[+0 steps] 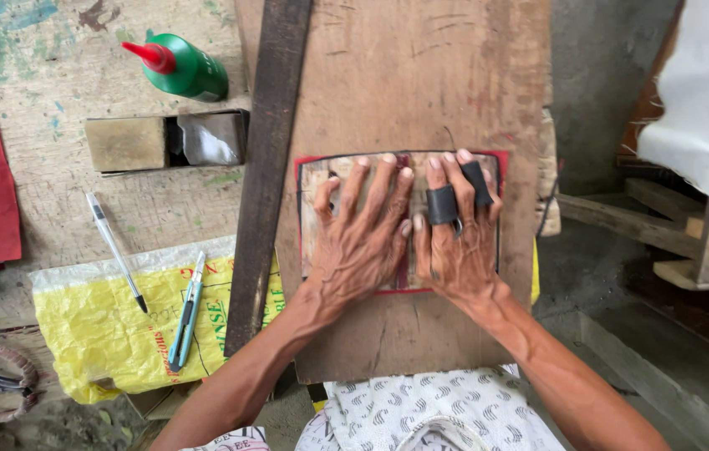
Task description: The person uses a utility knife and a wooden ruler to cut a black material on a workbench. They then place a wooden template over the material, trace its outline with a marker, and continue cutting along the traced lines.
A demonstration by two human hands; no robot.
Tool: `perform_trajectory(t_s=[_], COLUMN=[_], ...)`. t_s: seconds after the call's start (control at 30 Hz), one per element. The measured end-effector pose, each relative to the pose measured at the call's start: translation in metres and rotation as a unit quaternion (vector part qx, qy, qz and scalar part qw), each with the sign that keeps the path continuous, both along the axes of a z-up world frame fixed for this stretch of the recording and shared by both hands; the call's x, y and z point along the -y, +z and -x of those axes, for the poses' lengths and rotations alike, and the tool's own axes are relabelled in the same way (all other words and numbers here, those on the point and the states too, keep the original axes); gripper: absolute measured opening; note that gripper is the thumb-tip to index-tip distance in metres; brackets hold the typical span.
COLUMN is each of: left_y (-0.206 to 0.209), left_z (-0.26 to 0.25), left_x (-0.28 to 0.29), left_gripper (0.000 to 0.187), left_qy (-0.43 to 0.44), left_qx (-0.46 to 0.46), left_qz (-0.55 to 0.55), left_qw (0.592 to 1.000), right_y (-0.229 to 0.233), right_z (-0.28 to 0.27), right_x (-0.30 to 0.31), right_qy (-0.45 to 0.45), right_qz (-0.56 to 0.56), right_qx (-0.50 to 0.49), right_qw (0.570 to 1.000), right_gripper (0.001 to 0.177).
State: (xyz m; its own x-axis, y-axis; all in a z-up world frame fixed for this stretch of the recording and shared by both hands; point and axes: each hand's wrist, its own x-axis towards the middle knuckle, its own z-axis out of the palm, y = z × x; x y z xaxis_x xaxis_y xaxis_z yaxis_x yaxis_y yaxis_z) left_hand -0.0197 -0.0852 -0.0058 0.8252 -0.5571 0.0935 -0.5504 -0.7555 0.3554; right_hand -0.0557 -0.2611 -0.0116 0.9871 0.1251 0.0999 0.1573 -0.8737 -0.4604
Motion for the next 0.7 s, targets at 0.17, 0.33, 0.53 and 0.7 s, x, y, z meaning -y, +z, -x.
perform_trajectory(t_s=[0.17,0.33,0.53,0.7], left_y=[0.004,-0.005,-0.018,-0.022], left_z=[0.004,0.009,0.013,-0.008], left_x=[0.003,-0.001,-0.003,-0.006], left_gripper=[0.059,0.061,0.061,0.061], left_qy=[-0.006,-0.024,-0.028,-0.052], left_qx=[-0.006,0.012,0.031,-0.073], left_qz=[-0.013,-0.015,-0.020,-0.060], left_qw=[1.000,1.000,0.999,0.994], right_y=[0.006,0.020,0.019,0.008], right_z=[0.006,-0.001,-0.005,0.000], right_x=[0.016,0.078,0.107,0.108], right_qy=[0.026,0.112,0.155,0.210], right_qz=[-0.067,-0.102,-0.114,-0.050], right_qx=[0.046,-0.031,-0.057,0.015], right_qw=[0.996,0.988,0.980,0.976], right_gripper=[0.053,0.046,0.061,0.063])
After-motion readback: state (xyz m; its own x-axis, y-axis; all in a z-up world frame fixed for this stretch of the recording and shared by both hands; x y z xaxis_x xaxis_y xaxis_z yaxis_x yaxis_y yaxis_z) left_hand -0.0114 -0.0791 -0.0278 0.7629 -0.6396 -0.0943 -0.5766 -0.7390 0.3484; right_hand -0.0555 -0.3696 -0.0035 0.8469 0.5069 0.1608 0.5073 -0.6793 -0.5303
